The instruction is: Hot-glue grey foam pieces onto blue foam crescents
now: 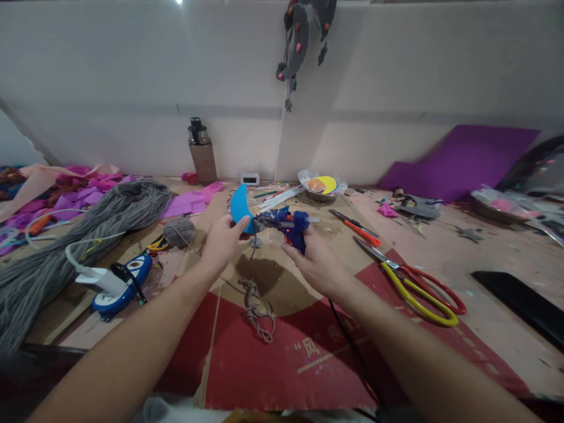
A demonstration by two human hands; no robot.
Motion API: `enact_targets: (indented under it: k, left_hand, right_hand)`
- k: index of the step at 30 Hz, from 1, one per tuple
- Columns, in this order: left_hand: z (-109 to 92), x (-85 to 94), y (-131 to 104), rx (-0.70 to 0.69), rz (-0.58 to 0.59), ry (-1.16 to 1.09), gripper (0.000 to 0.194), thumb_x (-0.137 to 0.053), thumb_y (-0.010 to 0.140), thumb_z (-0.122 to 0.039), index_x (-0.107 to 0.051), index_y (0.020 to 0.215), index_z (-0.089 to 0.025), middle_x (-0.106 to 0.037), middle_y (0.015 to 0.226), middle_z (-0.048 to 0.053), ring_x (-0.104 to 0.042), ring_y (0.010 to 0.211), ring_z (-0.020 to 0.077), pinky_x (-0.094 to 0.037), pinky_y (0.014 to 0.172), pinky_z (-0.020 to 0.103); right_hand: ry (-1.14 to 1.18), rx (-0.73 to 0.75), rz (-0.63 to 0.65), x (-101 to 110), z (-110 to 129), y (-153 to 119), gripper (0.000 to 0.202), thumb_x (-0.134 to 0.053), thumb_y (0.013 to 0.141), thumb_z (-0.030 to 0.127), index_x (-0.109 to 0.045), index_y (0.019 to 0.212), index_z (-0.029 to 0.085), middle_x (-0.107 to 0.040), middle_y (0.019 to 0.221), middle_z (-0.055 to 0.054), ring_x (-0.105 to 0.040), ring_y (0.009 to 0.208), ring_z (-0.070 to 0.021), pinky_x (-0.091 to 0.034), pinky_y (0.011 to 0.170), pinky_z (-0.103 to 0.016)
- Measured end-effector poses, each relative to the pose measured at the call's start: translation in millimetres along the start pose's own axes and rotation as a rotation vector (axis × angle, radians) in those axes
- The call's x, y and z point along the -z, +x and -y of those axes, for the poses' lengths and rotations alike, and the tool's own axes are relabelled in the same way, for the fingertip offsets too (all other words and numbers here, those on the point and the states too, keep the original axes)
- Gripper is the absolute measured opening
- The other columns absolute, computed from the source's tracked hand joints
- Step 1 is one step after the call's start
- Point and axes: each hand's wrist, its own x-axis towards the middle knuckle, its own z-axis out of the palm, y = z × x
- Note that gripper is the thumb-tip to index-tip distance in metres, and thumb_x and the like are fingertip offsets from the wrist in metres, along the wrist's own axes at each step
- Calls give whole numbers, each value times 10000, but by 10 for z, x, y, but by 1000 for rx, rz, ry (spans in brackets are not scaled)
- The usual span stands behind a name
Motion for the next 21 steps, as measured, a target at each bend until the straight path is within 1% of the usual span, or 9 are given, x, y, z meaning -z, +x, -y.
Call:
enact_targets:
  k: [8,13,16,21]
  left_hand:
    - [15,7,1,-6,-2,36,423,-714,681,-539,-695,817,-139,-701,782,66,-618,624,152,-518,598,272]
    - [-38,10,-16,-21,-27,21,432,-725,663,-549,-689,796,-140,-690,761,57,-603,619,147,-516,600,276]
    - [-54,5,-22,-24,-28,14,416,-730,665,-537,-687,792,-143,-686,764,57,-602,624,149,-518,604,282]
    - [-46,-5,-21,-15,-6,36,414,-714,687,-530,-689,814,-137,-694,771,63,-614,623,152,-520,607,283]
  right_hand:
    - [-18,12,-14,9,-27,-1,343,-516,858,303,-522,1172,165,-670,958,-116,-616,861,-241,-473,803,-411]
    - [-32,40,10,2,17,-11,375,-514,853,277,-508,1207,157,-650,1036,-131,-609,909,-239,-471,828,-400]
    - [-34,23,21,2,31,-13,386,-513,846,257,-503,1218,151,-651,1027,-135,-610,898,-241,-477,816,-400]
    - [-20,11,-9,11,15,-16,380,-514,859,284,-497,1222,174,-651,1074,-133,-609,933,-250,-479,824,-407]
